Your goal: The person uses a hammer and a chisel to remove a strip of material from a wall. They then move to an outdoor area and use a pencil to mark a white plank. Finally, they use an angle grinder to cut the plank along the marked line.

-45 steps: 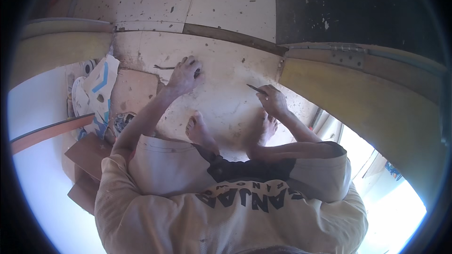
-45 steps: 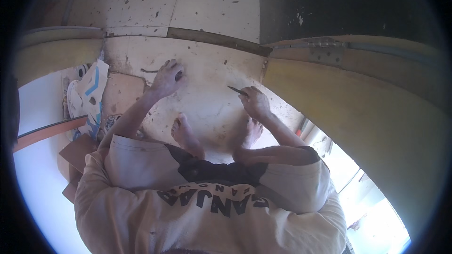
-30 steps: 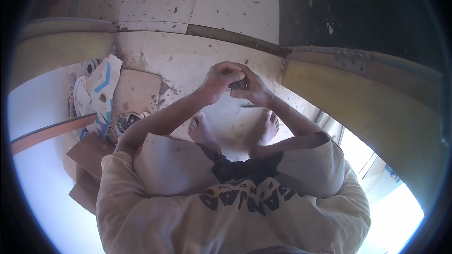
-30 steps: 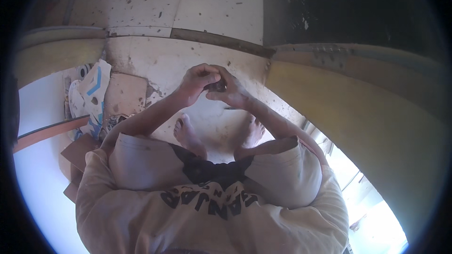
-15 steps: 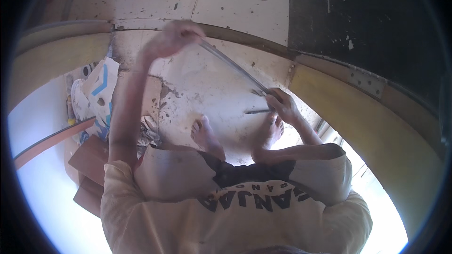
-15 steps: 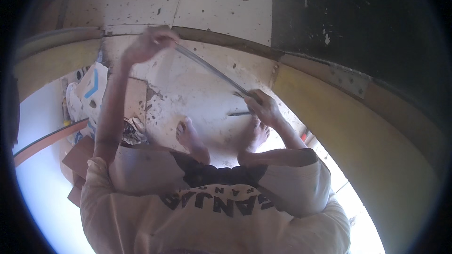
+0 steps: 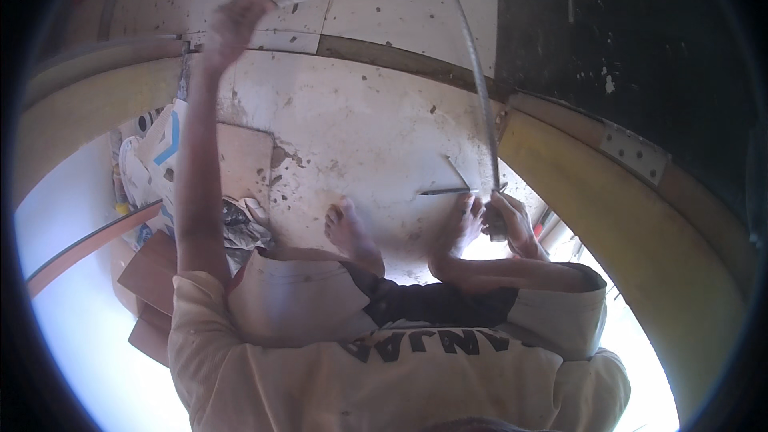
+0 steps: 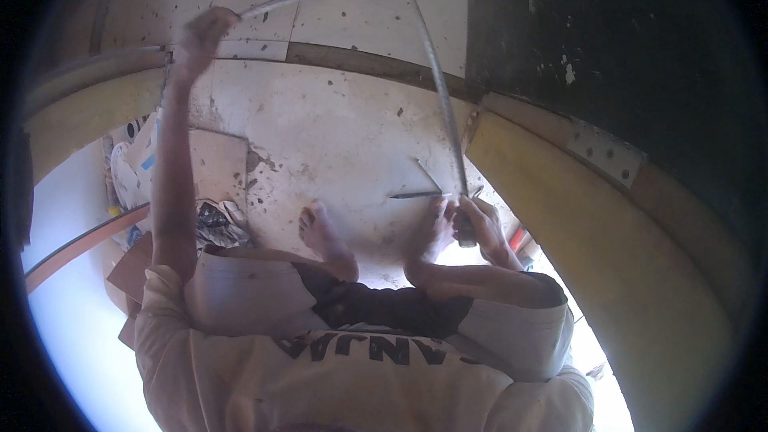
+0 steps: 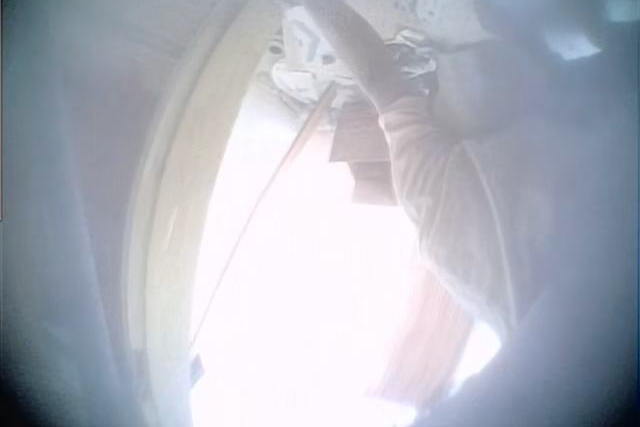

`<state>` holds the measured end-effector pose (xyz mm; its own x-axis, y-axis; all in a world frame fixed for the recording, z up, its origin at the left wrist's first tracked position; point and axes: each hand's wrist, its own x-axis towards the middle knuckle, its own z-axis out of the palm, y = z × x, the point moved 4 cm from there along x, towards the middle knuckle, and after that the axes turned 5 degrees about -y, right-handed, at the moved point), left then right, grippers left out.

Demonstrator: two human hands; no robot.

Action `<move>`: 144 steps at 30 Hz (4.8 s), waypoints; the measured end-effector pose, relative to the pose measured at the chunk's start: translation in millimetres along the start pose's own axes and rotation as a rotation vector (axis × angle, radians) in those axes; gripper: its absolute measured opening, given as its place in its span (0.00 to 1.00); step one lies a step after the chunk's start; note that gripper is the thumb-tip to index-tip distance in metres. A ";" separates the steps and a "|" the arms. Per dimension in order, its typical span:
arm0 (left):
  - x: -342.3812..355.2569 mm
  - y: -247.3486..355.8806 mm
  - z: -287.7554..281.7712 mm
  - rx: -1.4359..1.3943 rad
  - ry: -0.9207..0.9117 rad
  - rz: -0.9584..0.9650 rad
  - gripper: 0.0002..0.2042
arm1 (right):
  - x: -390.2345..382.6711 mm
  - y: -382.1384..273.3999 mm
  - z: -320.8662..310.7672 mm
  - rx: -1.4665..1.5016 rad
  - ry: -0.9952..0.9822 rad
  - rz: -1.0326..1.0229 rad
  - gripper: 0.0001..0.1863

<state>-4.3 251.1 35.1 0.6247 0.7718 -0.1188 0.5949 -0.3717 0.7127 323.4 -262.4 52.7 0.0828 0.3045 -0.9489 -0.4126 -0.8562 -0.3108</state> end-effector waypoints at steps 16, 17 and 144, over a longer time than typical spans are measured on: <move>-11.4 5.9 145.0 0.061 -0.282 -0.131 0.12 | 41.8 -61.1 47.5 -0.217 -0.080 -0.265 0.19; -11.7 2.9 146.7 0.049 -0.269 -0.140 0.12 | 43.2 -59.0 47.7 -0.223 -0.064 -0.238 0.20; 2.7 202.5 371.2 -1.034 -0.652 0.128 0.18 | -167.5 -112.2 65.3 -0.329 0.064 -0.200 0.15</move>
<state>305.6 -13.6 -77.5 0.9617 0.2468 -0.1191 0.0148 0.3871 0.9219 296.6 -190.2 250.1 0.1930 0.4613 -0.8660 -0.0704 -0.8738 -0.4811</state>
